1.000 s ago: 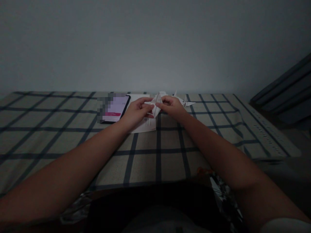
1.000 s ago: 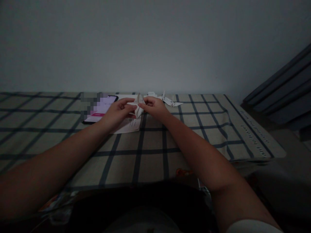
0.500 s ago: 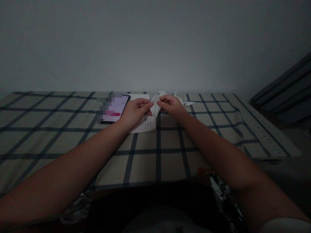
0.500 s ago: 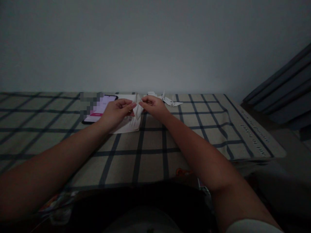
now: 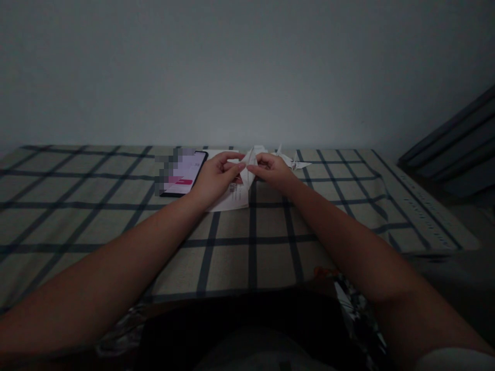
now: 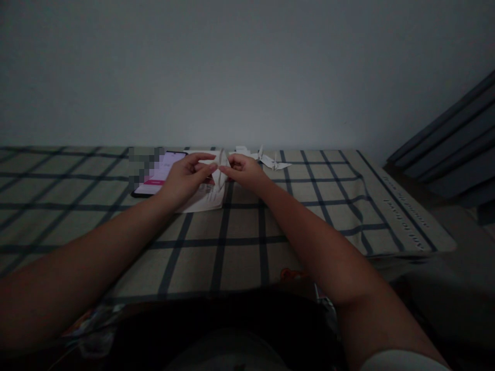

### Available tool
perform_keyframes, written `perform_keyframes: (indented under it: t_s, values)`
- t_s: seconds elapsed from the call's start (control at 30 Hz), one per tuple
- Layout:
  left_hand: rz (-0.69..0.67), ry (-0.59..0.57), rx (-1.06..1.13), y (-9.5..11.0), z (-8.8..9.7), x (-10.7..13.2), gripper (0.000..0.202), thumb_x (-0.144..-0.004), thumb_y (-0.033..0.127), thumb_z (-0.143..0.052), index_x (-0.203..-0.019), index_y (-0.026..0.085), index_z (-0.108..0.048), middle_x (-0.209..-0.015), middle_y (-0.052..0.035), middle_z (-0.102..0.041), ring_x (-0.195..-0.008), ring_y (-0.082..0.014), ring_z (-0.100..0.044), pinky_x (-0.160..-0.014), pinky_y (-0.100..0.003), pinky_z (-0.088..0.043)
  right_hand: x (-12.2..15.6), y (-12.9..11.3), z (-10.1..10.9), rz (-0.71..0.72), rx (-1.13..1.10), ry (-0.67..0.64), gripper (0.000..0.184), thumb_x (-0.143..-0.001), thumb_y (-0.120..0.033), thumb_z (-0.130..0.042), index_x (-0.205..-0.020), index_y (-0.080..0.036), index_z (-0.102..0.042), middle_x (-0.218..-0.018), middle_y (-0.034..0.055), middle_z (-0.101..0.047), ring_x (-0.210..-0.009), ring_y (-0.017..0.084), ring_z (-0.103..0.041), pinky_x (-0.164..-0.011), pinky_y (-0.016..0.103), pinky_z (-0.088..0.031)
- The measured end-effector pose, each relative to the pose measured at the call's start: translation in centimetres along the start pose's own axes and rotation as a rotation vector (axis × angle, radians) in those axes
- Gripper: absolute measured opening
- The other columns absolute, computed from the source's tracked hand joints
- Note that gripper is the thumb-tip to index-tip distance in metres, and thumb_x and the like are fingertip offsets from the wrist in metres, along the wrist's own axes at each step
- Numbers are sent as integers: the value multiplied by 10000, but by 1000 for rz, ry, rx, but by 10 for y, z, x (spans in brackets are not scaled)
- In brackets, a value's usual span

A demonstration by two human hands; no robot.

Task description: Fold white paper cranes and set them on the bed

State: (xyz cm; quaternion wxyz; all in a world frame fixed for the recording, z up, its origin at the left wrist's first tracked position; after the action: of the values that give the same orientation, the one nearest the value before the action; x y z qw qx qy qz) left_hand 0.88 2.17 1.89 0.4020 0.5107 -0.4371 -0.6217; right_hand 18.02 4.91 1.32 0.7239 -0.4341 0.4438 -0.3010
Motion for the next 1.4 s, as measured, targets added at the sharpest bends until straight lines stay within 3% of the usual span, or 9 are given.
perform_keyframes:
  t_s: [0.27, 0.8, 1.03, 1.4]
  values:
    - [82, -133, 120, -7, -6, 1, 658, -817, 338, -766, -1402, 159, -523, -667, 25, -683, -624, -146, -696, -674, -307, -626, 0, -1, 5, 46, 72, 108, 264, -829, -431, -677, -903, -184, -618, -872, 29, -664, -809, 163, -609, -762, 315, -506]
    - [96, -155, 152, -5, -8, 2, 774, -779, 251, -768, -1480, 166, -452, -690, 42, -670, -649, -133, -693, -732, -318, -625, 3, -2, 3, 52, 114, 196, 277, -820, -442, -691, -798, -200, -560, -705, -36, -515, -659, 118, -474, -610, 265, -376]
    - [129, -167, 194, -6, -10, 6, 833, -769, 250, -780, -1516, 176, -419, -788, -16, -726, -728, -192, -754, -753, -358, -630, 3, 0, 3, 42, 87, 218, 244, -852, -428, -677, -844, -208, -573, -747, -20, -565, -714, 135, -537, -652, 270, -439]
    - [108, -222, 241, -10, -12, 3, 742, -798, 230, -739, -1471, 201, -428, -816, 6, -727, -817, -171, -748, -790, -339, -613, 2, 0, 5, 74, 69, 238, 261, -840, -444, -681, -859, -203, -581, -785, -2, -596, -714, 144, -562, -656, 289, -460]
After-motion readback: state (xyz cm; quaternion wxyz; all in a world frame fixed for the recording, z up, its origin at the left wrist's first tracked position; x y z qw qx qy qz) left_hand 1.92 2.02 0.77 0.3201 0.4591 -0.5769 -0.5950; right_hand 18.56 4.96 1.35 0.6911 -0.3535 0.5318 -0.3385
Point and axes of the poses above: each hand's wrist, its own x-axis away from the middle knuckle, its own z-axis out of the back of the hand, y = z × x, the point moved 3 cm from there along -x, towards the middle knuckle
